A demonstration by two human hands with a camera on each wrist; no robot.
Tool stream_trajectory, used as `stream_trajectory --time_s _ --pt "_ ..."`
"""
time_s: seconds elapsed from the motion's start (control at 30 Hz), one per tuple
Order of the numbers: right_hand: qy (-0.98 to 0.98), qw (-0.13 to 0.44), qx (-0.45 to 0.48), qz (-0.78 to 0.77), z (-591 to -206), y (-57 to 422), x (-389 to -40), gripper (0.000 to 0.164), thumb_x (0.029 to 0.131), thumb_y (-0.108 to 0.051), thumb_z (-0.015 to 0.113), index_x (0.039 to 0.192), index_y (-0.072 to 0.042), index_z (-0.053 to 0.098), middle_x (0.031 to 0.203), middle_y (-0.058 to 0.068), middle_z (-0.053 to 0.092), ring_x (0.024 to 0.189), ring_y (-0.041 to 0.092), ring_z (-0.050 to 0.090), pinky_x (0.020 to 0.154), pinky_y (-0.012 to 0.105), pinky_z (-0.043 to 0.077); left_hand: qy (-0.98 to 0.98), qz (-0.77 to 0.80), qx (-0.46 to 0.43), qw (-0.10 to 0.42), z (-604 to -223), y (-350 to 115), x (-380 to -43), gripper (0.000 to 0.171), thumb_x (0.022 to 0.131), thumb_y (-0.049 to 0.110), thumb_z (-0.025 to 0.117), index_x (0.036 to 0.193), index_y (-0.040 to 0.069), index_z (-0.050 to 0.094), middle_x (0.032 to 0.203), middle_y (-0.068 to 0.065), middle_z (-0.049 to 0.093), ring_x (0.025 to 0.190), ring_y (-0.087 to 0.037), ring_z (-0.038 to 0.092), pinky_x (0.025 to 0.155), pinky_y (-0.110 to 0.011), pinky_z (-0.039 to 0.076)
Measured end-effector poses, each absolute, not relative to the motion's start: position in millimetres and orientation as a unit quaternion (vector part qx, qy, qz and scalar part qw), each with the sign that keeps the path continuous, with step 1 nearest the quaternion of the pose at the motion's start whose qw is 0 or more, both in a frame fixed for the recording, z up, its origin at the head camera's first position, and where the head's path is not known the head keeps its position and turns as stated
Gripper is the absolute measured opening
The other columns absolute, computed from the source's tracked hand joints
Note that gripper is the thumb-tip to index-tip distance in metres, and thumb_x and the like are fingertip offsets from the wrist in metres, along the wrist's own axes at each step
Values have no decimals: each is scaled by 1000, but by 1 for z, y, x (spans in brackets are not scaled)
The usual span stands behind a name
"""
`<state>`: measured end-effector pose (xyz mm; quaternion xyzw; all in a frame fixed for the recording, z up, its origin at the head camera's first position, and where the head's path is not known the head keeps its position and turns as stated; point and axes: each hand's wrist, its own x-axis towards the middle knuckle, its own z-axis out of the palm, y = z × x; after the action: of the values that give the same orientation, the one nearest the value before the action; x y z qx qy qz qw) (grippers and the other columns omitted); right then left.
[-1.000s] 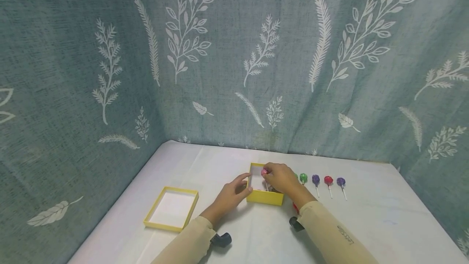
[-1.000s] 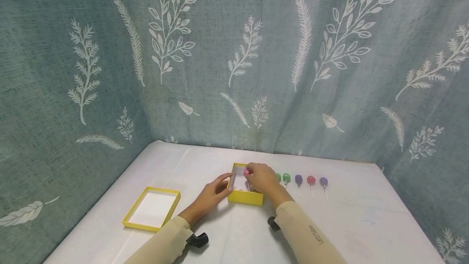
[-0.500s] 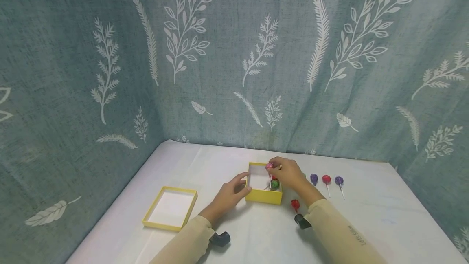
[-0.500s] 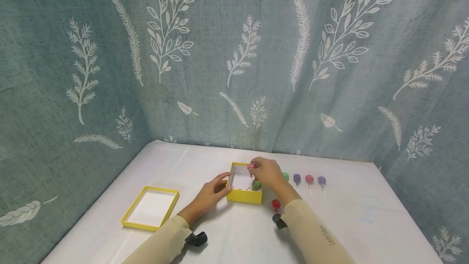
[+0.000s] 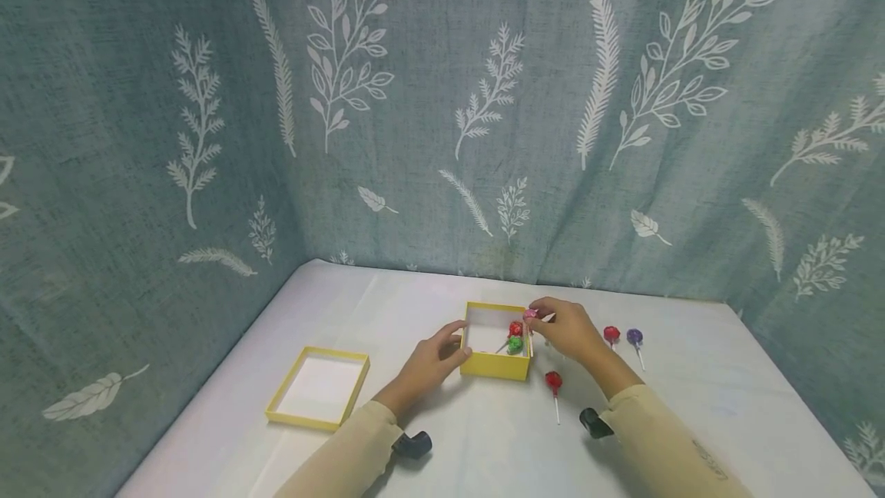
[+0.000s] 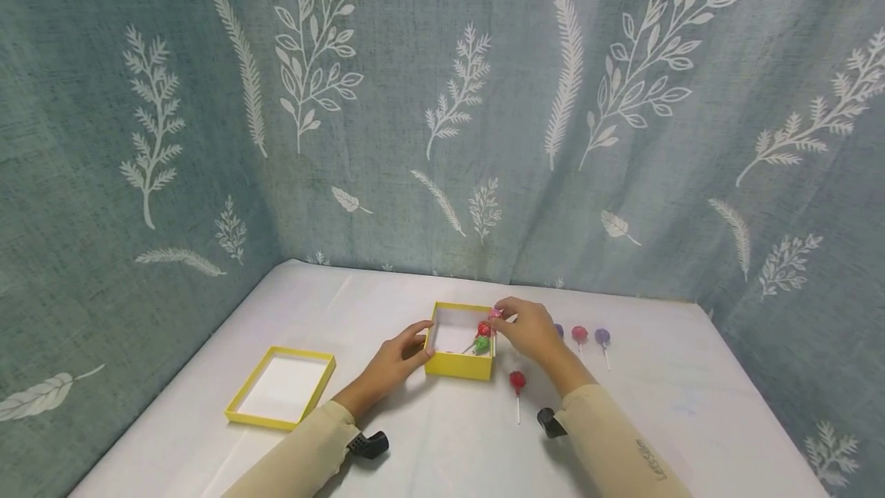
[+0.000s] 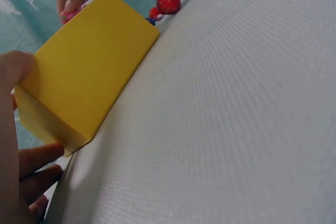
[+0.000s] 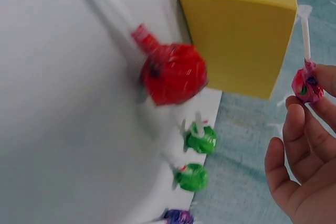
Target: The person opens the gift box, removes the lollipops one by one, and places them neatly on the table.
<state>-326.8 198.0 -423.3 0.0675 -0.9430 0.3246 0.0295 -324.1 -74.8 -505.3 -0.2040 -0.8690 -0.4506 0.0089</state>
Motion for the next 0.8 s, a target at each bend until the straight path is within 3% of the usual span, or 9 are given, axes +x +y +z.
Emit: stream_trajectory --time_s 0.33,0.8 --pt "-947 45 63 311 -429 224 -309 37 91 -34 69 121 -12 66 104 2 67 89 20 60 71 37 54 -869 -450 -207 8 -507 -75 -327 54 97 42 57 146 24 43 131 -12 60 128 -33 49 105 -59 33" --pt "-940 59 74 327 -445 248 -293 32 89 -31 71 113 -9 69 100 2 70 85 18 61 72 36 50 -874 -449 -185 -3 -508 -73 -327 55 95 47 57 146 32 43 133 -10 59 130 -31 48 105 -58 33"
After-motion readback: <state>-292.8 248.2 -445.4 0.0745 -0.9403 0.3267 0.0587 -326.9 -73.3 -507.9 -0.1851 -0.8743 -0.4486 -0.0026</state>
